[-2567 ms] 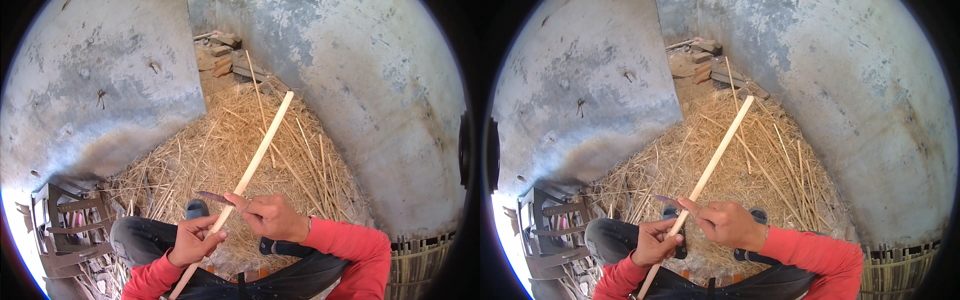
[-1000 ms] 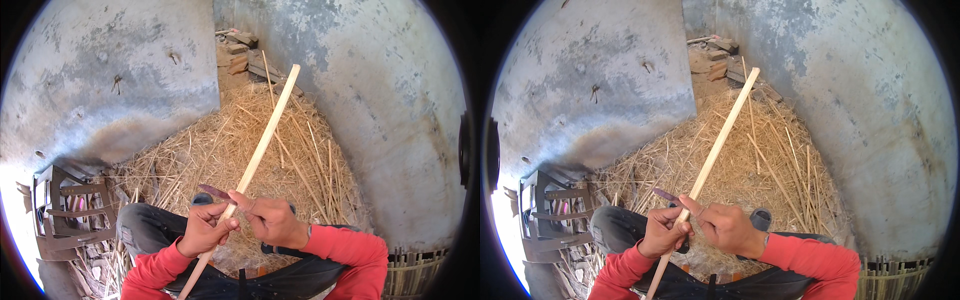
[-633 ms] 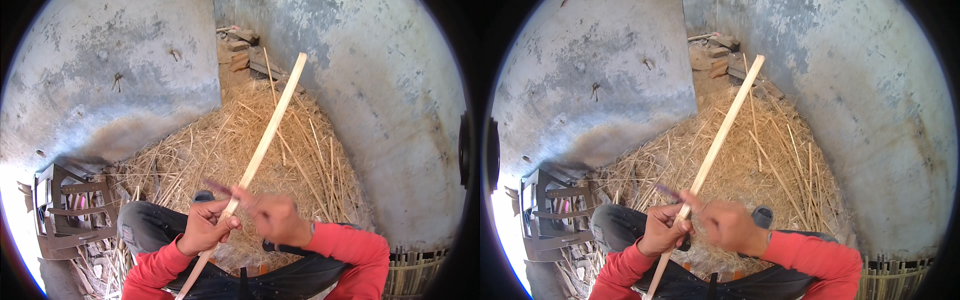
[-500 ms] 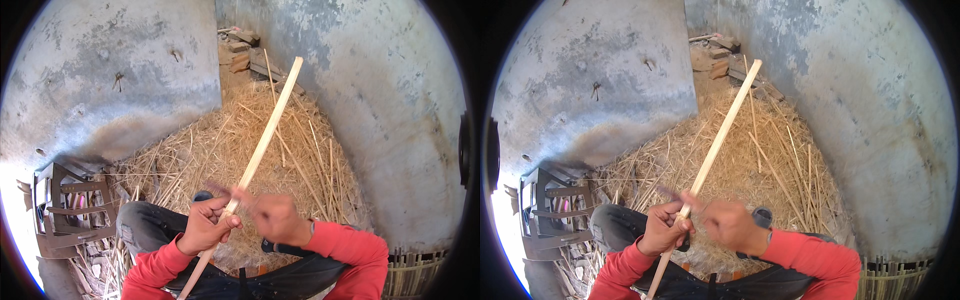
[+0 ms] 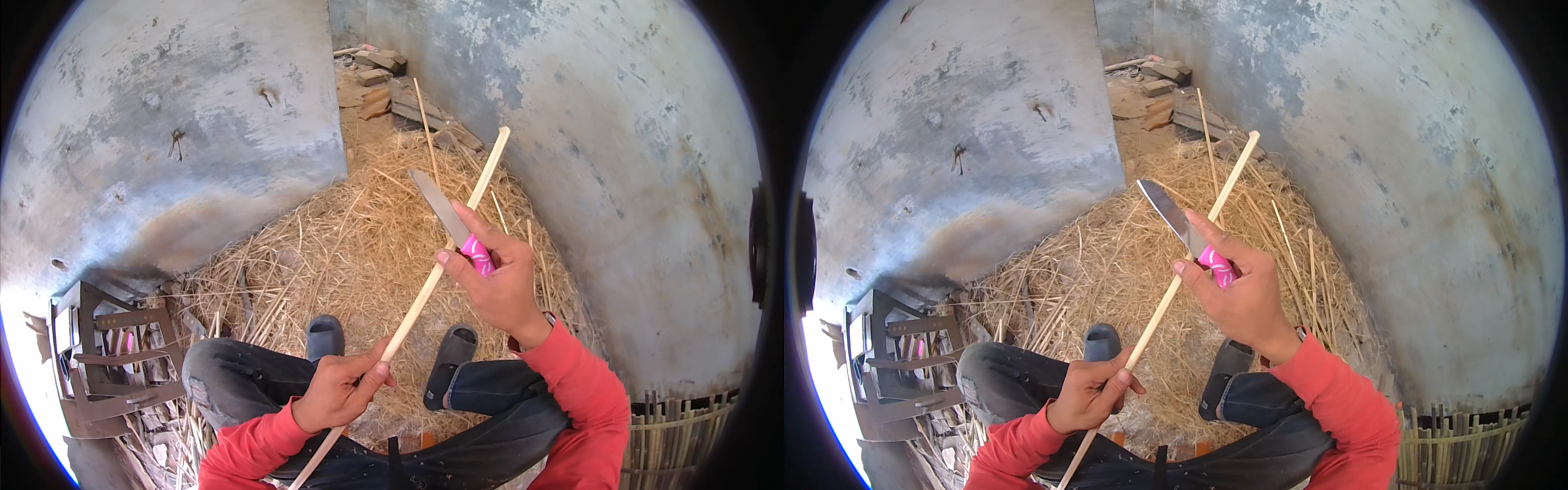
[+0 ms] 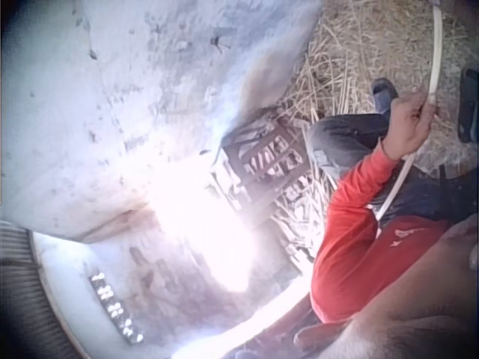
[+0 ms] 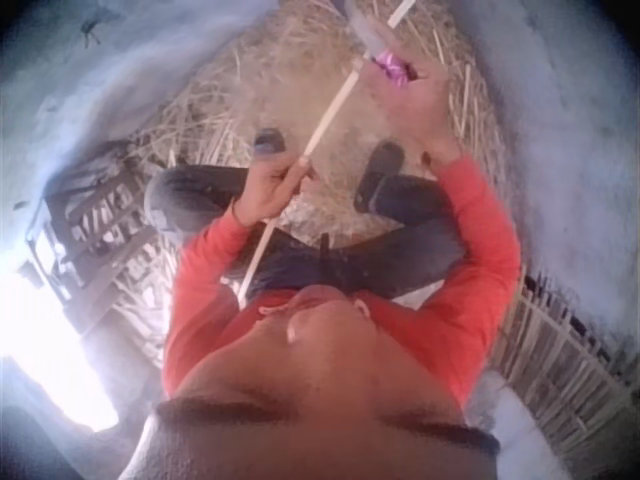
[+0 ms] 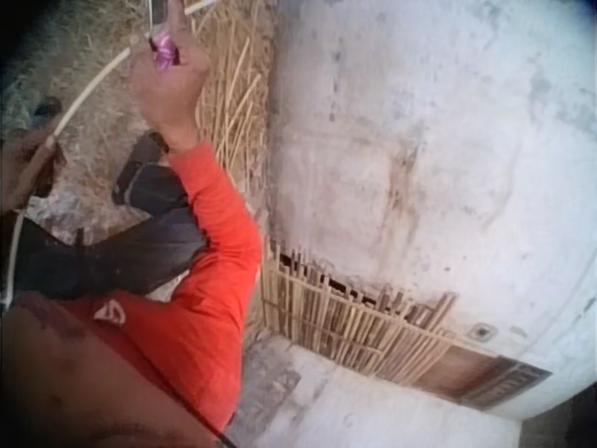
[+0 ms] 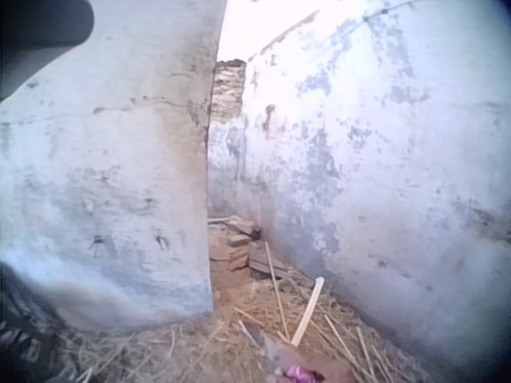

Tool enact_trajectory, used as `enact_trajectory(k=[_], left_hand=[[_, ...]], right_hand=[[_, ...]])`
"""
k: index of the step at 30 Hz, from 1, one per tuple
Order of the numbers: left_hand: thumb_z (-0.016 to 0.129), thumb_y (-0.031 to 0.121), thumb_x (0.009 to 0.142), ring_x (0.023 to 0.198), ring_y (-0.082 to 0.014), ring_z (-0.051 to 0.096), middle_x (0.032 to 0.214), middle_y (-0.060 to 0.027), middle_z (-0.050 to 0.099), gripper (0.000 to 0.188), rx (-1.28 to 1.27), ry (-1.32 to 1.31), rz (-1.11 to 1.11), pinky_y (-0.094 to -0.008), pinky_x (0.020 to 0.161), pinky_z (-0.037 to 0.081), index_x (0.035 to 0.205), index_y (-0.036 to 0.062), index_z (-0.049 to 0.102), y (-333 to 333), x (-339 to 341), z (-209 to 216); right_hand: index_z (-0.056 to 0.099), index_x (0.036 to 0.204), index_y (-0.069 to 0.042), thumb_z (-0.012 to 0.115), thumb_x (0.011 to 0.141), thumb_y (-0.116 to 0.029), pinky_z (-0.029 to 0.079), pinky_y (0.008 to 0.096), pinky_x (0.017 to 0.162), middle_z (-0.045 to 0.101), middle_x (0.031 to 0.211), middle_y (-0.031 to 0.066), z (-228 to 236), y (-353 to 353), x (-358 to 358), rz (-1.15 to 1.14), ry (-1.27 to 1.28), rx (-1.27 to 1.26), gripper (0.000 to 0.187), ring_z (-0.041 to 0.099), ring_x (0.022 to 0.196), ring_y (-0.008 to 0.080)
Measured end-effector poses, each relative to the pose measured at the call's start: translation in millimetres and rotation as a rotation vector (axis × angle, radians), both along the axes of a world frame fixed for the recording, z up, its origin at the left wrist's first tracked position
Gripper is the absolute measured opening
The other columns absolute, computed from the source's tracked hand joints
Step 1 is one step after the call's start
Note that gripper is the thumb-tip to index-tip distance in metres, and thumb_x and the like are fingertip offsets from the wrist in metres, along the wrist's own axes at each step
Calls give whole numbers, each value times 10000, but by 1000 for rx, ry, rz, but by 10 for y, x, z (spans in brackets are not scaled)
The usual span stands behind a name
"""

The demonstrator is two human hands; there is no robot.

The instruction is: The person uses a knife to shave down and smooth bamboo strips while sitting on a straw-covered floor. They hold the long bamboo piece with one hand and repeatedly scrape the knife along its surface with the other.

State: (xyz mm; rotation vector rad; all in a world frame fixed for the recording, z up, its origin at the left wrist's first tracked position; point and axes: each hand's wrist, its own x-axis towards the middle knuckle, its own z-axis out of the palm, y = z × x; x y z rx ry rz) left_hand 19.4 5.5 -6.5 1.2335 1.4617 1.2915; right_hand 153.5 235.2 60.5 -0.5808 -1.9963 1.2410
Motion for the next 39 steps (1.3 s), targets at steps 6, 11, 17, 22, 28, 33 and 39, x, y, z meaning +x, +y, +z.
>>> enact_trajectory(k=[6,11,17,22,28,33,39], left_hand=[[589,151,1044,585,-198,680,773,-136,733,235,-14,173,22,-299,571,524,1069,-24,743,28,-29,23],[556,149,1059,634,-147,706,806,-98,768,266,0,230,246,-286,581,552,1140,-37,729,93,-50,15],[744,104,921,661,-151,685,863,-122,755,203,67,17,144,-283,596,532,1082,-19,751,92,-5,101],[883,124,772,583,-173,638,743,-77,714,183,282,482,156,-286,528,474,896,29,788,82,-128,96],[893,161,752,567,-202,616,693,-43,676,165,424,593,116,-317,506,462,802,74,763,107,-140,146],[878,141,745,600,-238,614,688,-50,626,201,395,691,65,-332,525,467,795,70,696,89,-158,109],[810,90,821,627,-275,602,724,-77,605,183,413,638,297,-360,553,463,807,62,630,104,-176,82]], right_hand=[[600,1420,-34,727,887,-11,397,194,620,591,848,-49,-44,19,85,7,-27,-12,549,429,687,7],[599,1421,-35,737,886,-16,402,191,625,593,836,-46,-60,24,104,17,-31,-35,553,432,688,9],[602,1420,-44,742,891,-28,402,189,611,588,808,-46,-74,-49,65,23,3,-1,548,446,677,10],[605,1418,-47,741,891,-31,404,195,596,589,794,-41,-142,-25,64,15,3,-5,544,449,666,12],[609,1415,-48,742,888,-36,400,197,591,580,781,-41,-169,7,55,1,-18,-7,544,436,660,15],[609,1416,-51,738,891,-39,394,198,588,572,779,-52,-97,-21,47,-2,-45,-16,541,429,661,12],[589,1416,4,725,885,37,397,183,627,513,818,-89,60,57,102,-37,-78,22,550,445,707,3]])
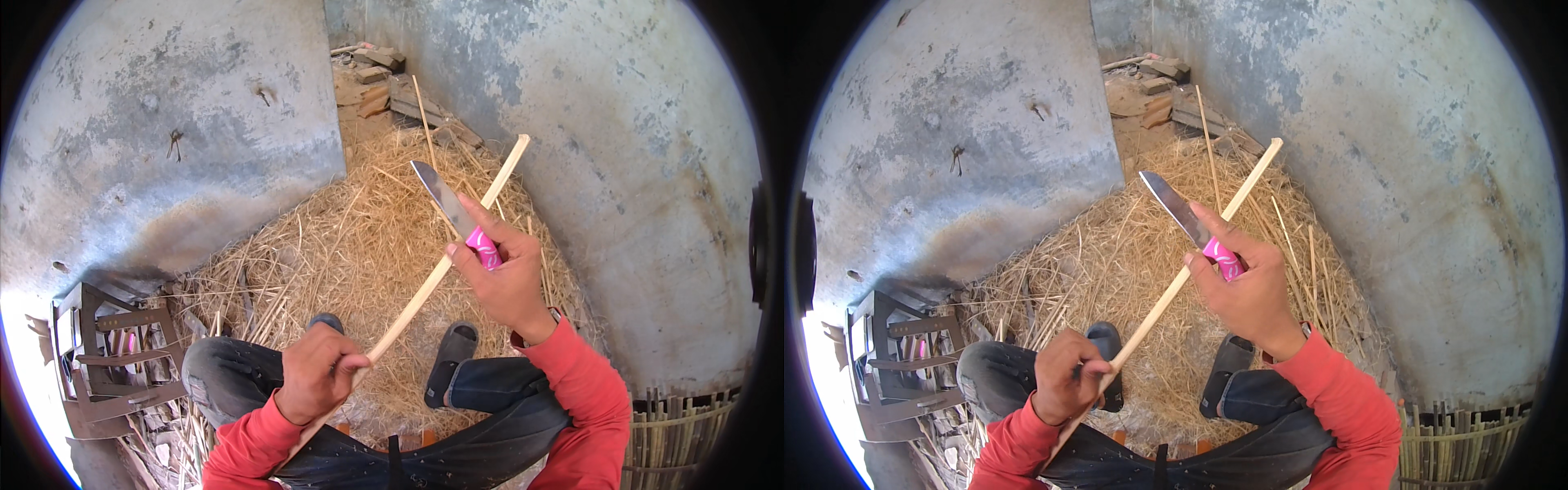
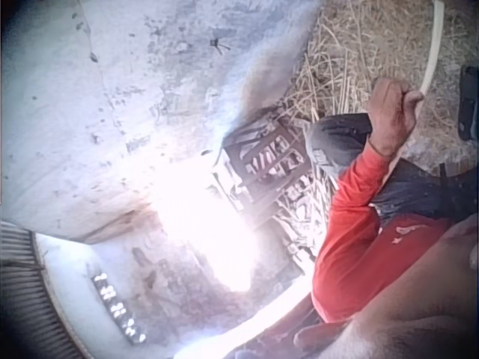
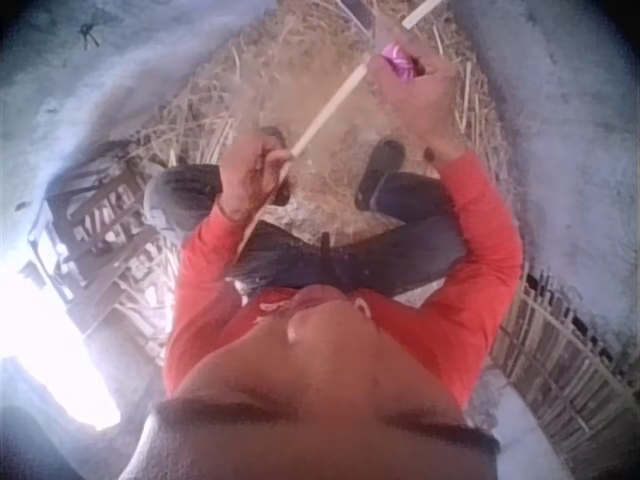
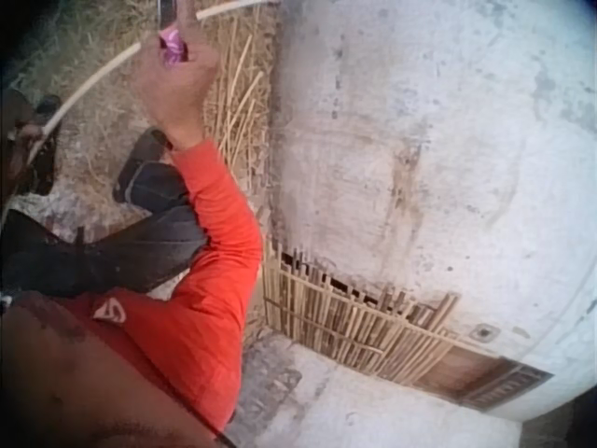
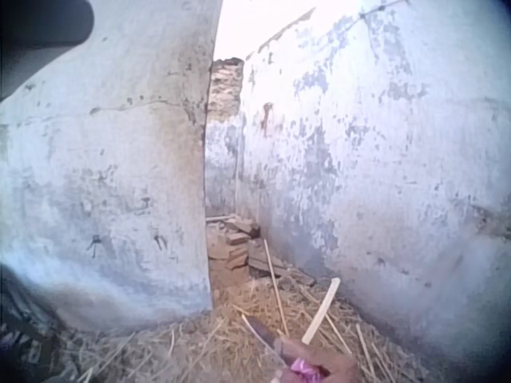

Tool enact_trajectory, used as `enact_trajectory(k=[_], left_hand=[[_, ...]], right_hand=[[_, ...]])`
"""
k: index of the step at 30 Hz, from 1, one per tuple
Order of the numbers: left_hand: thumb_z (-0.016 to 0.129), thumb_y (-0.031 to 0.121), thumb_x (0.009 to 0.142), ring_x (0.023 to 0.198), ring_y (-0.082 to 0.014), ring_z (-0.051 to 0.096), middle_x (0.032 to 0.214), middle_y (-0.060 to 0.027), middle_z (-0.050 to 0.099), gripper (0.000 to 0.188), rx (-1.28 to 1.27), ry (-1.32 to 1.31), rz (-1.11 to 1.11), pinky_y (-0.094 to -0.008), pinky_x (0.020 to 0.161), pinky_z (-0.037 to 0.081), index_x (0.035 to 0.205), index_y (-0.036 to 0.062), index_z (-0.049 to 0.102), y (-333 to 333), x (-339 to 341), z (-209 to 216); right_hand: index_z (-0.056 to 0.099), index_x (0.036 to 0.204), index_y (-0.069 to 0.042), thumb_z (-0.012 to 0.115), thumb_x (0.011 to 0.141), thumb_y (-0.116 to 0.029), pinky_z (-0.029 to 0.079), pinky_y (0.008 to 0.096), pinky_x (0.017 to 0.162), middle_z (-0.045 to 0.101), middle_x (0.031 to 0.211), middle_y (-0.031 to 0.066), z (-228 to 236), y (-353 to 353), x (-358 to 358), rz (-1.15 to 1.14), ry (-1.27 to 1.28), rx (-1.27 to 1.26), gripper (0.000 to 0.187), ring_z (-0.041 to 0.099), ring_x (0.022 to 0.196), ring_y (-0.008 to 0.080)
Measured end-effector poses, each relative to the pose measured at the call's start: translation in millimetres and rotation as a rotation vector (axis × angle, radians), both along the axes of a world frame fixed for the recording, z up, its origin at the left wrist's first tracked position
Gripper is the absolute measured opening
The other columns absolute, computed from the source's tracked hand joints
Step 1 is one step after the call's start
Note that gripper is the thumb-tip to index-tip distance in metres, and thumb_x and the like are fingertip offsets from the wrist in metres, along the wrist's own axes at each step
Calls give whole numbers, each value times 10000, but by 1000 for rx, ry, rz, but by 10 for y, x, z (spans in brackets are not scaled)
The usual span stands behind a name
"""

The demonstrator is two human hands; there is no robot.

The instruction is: The person uses a knife to shave down and smooth bamboo strips while sitting on a straw-covered floor. They hold the long bamboo piece with one hand and repeatedly scrape the knife along its surface with the other.

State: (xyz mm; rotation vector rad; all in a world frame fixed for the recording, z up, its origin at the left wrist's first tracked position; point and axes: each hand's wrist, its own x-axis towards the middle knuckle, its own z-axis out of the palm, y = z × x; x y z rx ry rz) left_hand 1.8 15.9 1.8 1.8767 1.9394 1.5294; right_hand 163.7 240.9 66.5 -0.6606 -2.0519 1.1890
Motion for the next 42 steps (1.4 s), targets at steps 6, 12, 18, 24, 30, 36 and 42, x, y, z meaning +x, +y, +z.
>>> enact_trajectory(k=[6,12,18,24,30,36,42], left_hand=[[767,54,867,629,-279,572,738,-99,567,186,20,-94,53,-354,570,449,837,45,583,9,14,-59],[696,88,943,629,-234,559,763,-79,573,169,30,-267,-41,-319,577,438,868,56,548,-40,54,-140],[592,177,1023,654,-174,577,766,-78,585,214,62,-289,-231,-280,611,467,872,51,508,-12,164,14],[512,325,1073,536,-101,483,692,-42,522,310,44,-619,-369,-258,499,424,936,58,435,-99,299,-156],[551,327,1070,503,-24,298,665,34,380,294,373,-976,-52,-179,381,223,943,123,381,-87,11,204],[669,113,983,808,-139,602,1035,-104,684,269,-12,-402,183,-246,690,501,1227,30,594,-7,-16,15],[833,115,834,893,-242,672,1042,-128,721,327,-157,-358,-55,-318,775,539,1133,27,735,7,212,76]], right_hand=[[624,1396,-35,716,866,20,371,178,595,493,742,-84,-78,25,-18,-56,76,-62,540,411,663,-1],[629,1384,-19,717,866,20,389,175,622,519,781,-72,-3,-14,-2,-58,89,-65,527,426,685,-1],[640,1378,-34,708,868,7,409,178,638,557,800,-64,-91,-12,-14,-39,82,-82,517,436,688,3],[651,1376,-60,707,859,3,401,175,622,566,787,-65,-128,-102,-76,-15,44,-158,524,430,659,-2],[640,1371,-18,715,850,23,423,176,632,589,807,-68,-167,374,150,-195,186,-183,528,483,681,-9],[617,1376,24,721,857,35,451,181,662,598,869,-51,-22,239,104,-192,177,-167,530,516,725,3],[611,1377,35,726,859,30,450,180,660,587,860,-54,-46,237,75,-170,188,-181,530,515,732,4]])
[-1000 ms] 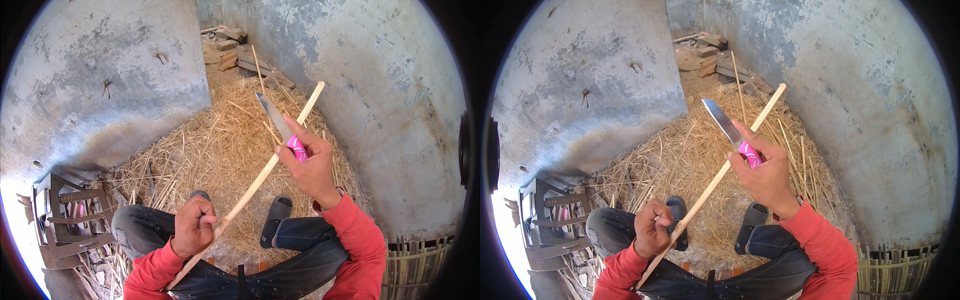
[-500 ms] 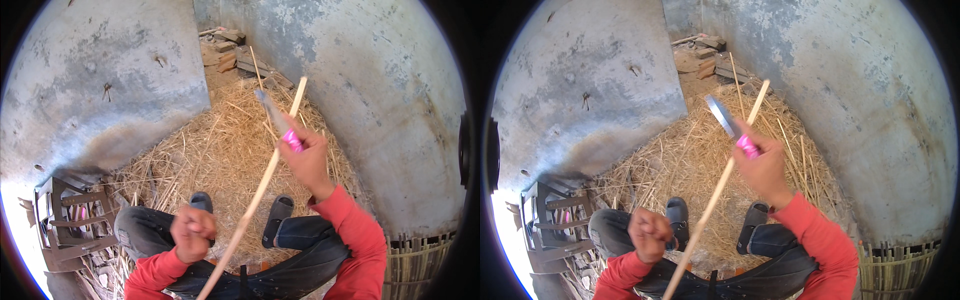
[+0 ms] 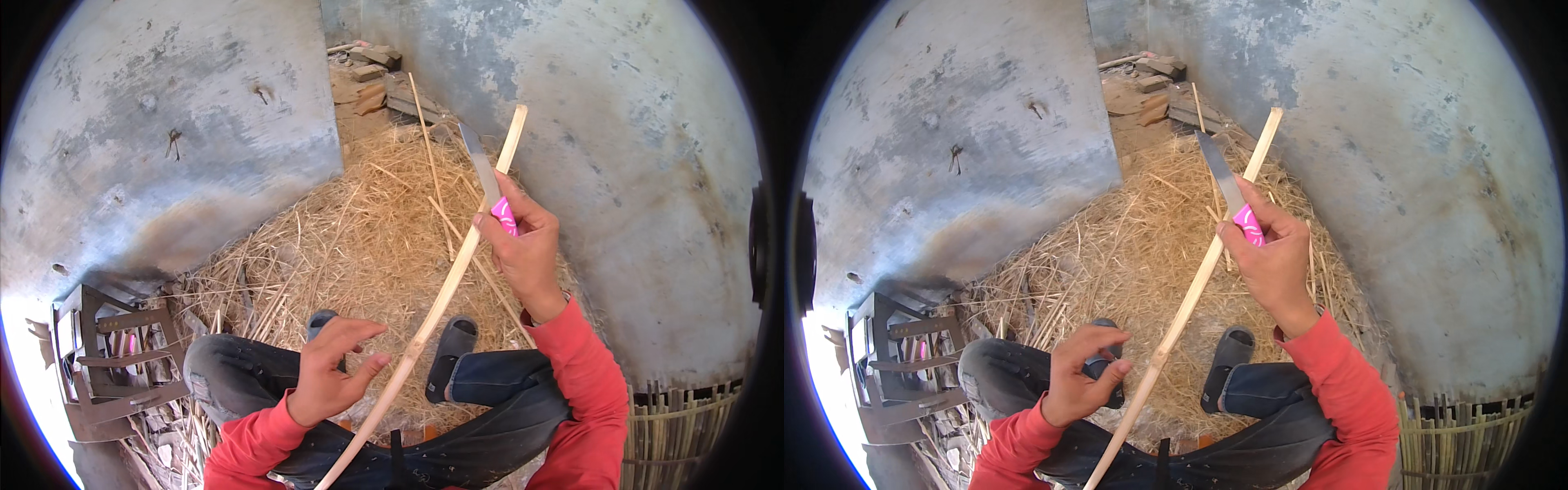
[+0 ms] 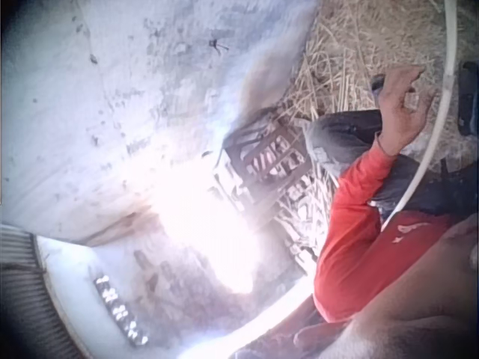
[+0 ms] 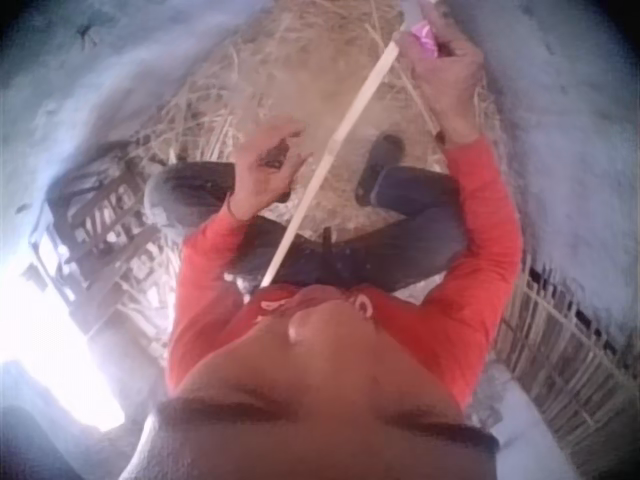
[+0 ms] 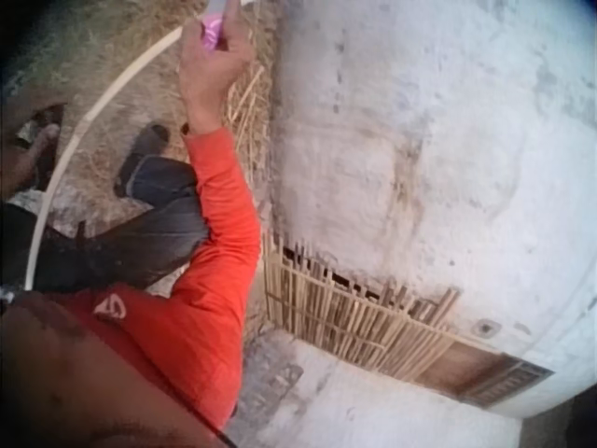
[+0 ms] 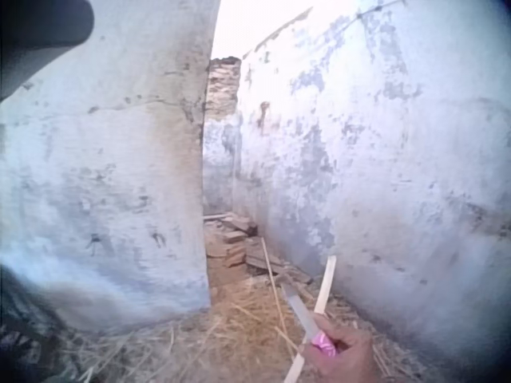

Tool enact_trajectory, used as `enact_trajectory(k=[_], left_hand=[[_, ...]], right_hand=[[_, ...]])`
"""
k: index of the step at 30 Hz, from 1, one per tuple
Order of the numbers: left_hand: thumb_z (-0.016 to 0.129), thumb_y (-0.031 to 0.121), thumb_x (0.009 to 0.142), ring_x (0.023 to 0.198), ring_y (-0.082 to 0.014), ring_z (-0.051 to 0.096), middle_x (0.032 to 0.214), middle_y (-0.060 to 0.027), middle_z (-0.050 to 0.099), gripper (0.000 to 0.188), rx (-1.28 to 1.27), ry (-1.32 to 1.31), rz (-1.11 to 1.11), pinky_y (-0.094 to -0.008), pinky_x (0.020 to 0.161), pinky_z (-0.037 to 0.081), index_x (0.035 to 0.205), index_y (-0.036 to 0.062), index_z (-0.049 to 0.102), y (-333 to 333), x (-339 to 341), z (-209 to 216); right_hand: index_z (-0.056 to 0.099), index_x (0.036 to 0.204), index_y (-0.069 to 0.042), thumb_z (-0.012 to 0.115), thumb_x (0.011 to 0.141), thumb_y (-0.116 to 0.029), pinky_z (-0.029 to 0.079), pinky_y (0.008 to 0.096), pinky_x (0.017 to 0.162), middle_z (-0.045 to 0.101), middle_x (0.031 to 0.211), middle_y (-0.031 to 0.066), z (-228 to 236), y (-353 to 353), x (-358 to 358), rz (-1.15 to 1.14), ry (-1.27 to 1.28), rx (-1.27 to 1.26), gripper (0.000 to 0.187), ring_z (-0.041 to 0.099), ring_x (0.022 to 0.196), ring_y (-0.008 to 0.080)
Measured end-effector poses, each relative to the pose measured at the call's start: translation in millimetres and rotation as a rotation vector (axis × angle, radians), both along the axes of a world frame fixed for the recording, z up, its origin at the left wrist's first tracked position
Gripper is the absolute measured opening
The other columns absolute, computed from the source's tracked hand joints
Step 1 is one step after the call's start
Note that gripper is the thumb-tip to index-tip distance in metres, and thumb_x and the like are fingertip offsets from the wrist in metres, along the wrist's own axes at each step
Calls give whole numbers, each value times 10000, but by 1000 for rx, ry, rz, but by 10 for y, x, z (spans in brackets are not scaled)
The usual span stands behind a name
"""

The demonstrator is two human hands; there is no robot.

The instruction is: The person uses a knife to shave down and smooth bamboo strips while sitting on a straw-covered floor. They hold the long bamboo piece with one hand and repeatedly scrape the knife along its surface with the other.

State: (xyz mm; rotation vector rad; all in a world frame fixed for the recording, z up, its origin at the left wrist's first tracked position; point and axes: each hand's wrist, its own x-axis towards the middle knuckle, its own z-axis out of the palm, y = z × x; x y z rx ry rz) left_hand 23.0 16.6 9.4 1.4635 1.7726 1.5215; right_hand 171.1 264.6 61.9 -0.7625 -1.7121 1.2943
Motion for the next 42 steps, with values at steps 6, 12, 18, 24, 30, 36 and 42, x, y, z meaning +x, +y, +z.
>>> enact_trajectory(k=[6,12,18,24,30,36,42], left_hand=[[872,104,779,792,-218,659,951,-127,729,441,170,230,-97,-285,651,517,1181,-5,727,142,73,-22],[756,148,934,669,-143,638,816,-121,707,351,-129,-151,-105,-289,627,519,1220,-46,695,86,203,-84],[553,184,1078,611,-43,574,756,-31,656,306,-257,-517,-197,-204,550,447,1263,-30,668,56,154,-52],[453,253,1117,554,-26,463,644,14,540,369,-318,-612,-251,-206,513,367,1267,-35,629,-11,125,-109],[384,273,1134,513,-35,374,594,43,441,423,-313,-673,-332,-216,516,339,1303,-46,604,-96,32,-138],[434,245,1122,526,-29,402,595,45,437,382,-346,-649,-301,-214,503,330,1308,-36,615,-70,49,-82],[463,253,1113,511,-26,400,595,47,446,374,-322,-700,-130,-202,482,323,1293,-35,621,-106,-67,-77]], right_hand=[[611,1377,36,746,862,30,464,181,679,597,880,-46,-39,-128,-68,48,10,-5,532,527,749,10],[615,1378,22,759,874,10,497,204,715,693,1011,25,-42,-414,-119,163,40,-21,525,569,810,26],[647,1369,-45,797,857,-37,495,212,699,738,1022,28,-144,-463,-101,281,-21,145,534,563,775,18],[660,1359,-59,804,855,-55,439,203,615,726,927,-19,-130,-301,-61,269,-122,174,524,464,663,11],[620,1378,8,722,907,2,470,213,700,685,937,6,33,15,73,-10,-217,310,482,548,789,28],[630,1378,-18,632,955,-56,457,212,612,656,784,-8,44,-16,129,146,-175,171,425,564,667,36],[630,1377,-22,608,955,-41,487,229,619,669,783,20,158,153,266,276,-307,4,422,625,670,71]])
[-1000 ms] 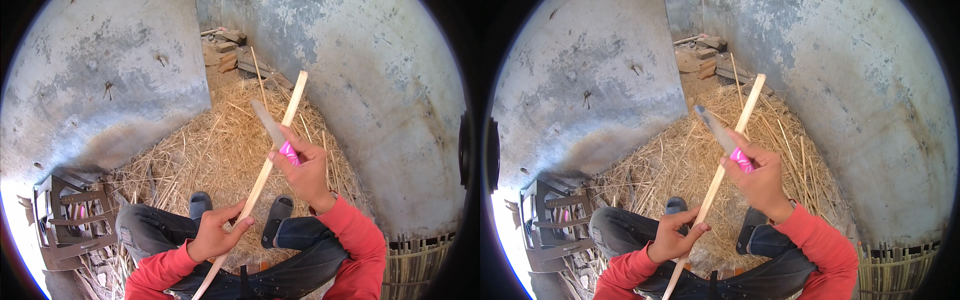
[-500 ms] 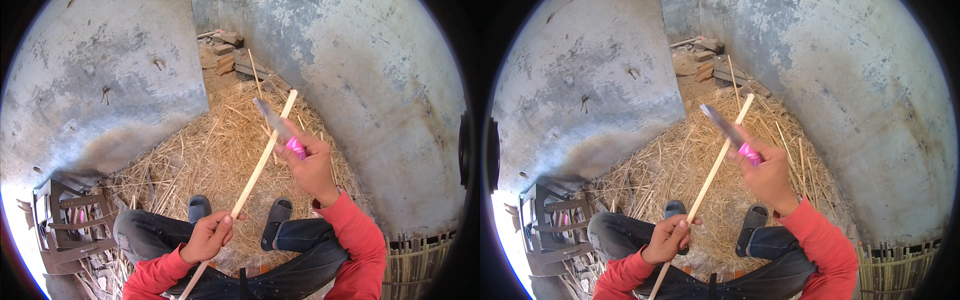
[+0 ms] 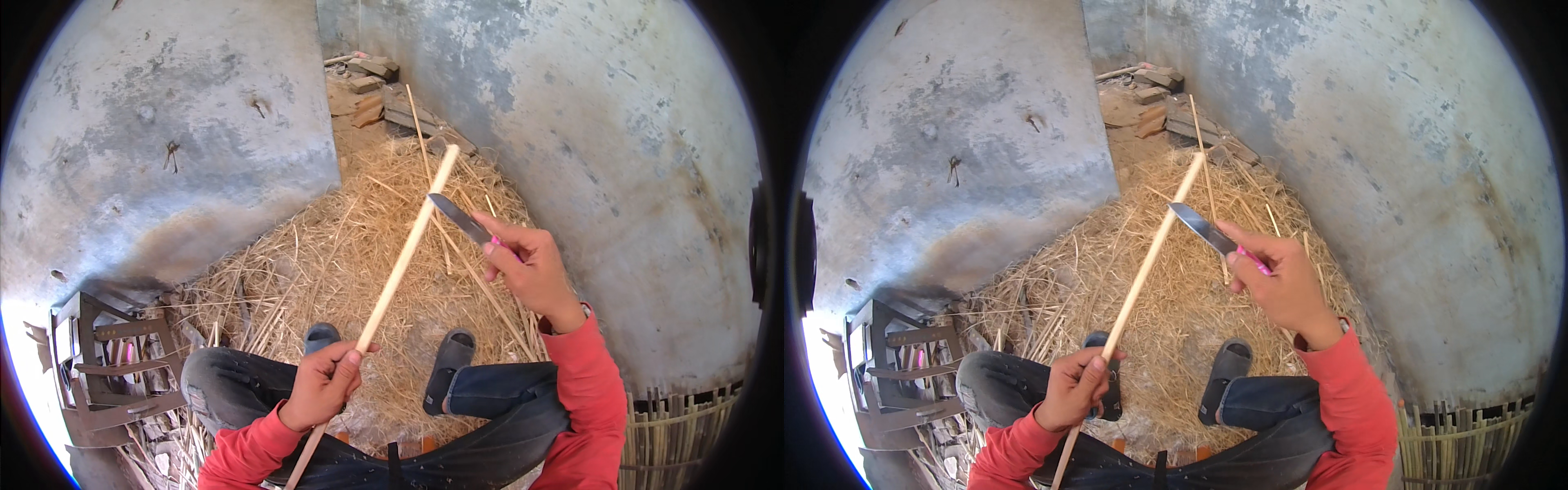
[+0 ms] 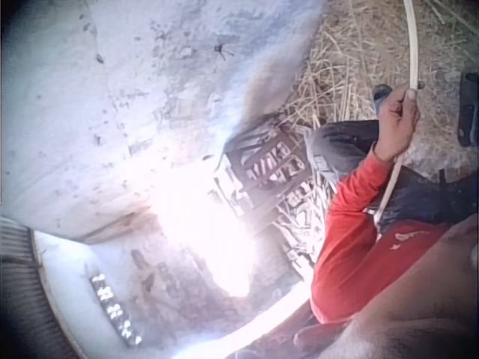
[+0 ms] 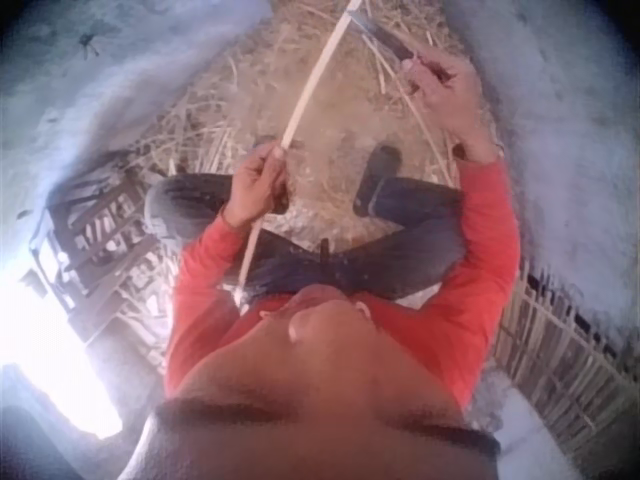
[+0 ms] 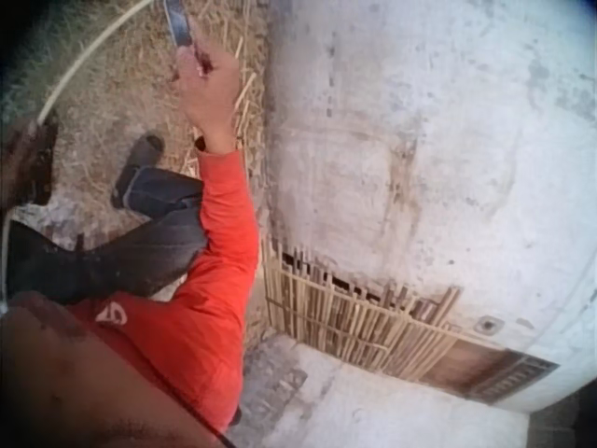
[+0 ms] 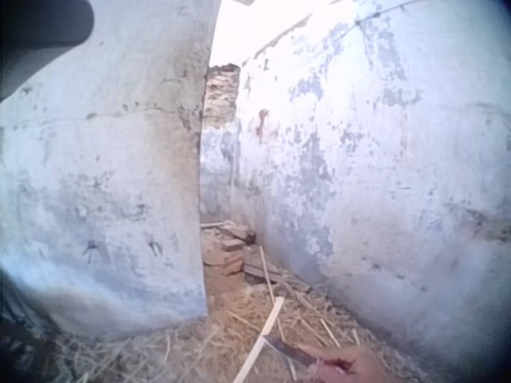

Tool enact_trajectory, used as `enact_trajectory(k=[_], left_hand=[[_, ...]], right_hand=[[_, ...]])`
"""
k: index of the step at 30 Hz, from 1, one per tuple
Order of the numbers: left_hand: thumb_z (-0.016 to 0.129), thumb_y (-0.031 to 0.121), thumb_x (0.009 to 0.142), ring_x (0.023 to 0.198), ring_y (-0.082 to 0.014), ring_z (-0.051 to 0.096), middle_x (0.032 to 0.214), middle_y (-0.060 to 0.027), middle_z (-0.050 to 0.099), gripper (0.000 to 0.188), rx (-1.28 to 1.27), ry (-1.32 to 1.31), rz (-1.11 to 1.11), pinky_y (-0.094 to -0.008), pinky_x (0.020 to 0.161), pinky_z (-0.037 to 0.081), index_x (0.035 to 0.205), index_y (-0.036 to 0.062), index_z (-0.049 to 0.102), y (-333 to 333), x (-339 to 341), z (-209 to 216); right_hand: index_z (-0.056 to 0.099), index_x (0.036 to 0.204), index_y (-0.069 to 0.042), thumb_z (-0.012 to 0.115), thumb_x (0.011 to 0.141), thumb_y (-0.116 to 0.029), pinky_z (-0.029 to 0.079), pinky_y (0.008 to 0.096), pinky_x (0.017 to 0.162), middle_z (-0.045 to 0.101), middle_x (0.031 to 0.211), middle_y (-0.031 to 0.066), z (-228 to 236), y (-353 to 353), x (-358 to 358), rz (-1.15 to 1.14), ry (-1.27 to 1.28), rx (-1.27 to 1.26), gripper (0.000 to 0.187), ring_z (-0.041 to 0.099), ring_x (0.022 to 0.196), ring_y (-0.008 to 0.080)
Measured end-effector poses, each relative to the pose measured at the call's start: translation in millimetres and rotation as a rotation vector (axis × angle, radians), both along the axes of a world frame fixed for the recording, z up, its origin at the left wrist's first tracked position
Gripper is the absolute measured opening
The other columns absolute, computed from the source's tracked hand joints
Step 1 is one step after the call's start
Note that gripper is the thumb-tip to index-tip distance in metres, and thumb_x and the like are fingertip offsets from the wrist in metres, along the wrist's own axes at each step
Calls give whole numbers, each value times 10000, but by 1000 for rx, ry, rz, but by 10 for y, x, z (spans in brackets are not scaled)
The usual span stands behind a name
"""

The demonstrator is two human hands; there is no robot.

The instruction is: The person uses a knife to shave down and smooth bamboo strips while sitting on a straw-covered floor. They hold the long bamboo piece with one hand and repeatedly scrape the knife along its surface with the other.

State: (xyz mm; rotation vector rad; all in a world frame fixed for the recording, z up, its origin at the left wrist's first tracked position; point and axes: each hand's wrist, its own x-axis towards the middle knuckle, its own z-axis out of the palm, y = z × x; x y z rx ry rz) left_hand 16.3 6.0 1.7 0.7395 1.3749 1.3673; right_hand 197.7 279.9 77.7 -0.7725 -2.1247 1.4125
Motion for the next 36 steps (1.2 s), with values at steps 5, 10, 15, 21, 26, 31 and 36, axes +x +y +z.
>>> enact_trajectory(k=[5,10,15,21,26,31,36], left_hand=[[427,273,1125,504,-30,362,583,53,422,402,69,24,19,-212,489,325,1294,-42,611,4,-99,-37],[387,298,1134,499,-37,348,574,49,413,447,73,-85,-69,-209,489,318,1299,-65,589,14,-100,-53],[354,297,1142,490,-51,302,568,44,360,483,54,-300,-257,-227,485,280,1361,-91,541,14,-82,-85],[364,276,1138,479,-62,297,554,42,345,482,25,-344,-302,-247,499,285,1410,-90,521,19,-21,-80],[401,237,1128,454,-66,289,529,34,350,447,59,-294,-254,-257,506,297,1406,-88,530,-13,-22,-71],[400,237,1133,462,-66,270,547,32,321,452,79,-312,-195,-246,487,264,1437,-85,492,-20,-57,-125],[386,247,1132,457,-68,261,542,41,301,457,66,-434,-186,-254,500,279,1438,-75,493,31,-81,-106]], right_hand=[[662,1316,0,597,970,-47,483,246,628,662,771,23,-57,179,231,-122,-110,144,355,623,681,80],[674,1240,10,594,1007,-103,457,259,623,667,768,27,-6,95,176,-265,67,115,270,596,659,81],[658,1307,-28,592,1020,-110,413,256,594,595,715,7,-61,9,68,-277,155,284,306,479,622,58],[649,1377,-104,598,999,-55,349,251,536,463,644,17,-125,102,72,-322,80,545,385,382,595,63],[653,1373,-107,600,956,3,402,284,540,529,655,79,-186,16,48,-255,29,598,435,462,573,91],[650,1361,-52,605,888,50,465,322,553,700,801,160,-286,-425,-106,60,-72,632,486,610,596,158],[675,1327,-43,611,840,53,473,343,530,737,882,147,-436,-668,-192,225,-26,648,501,585,547,228]])
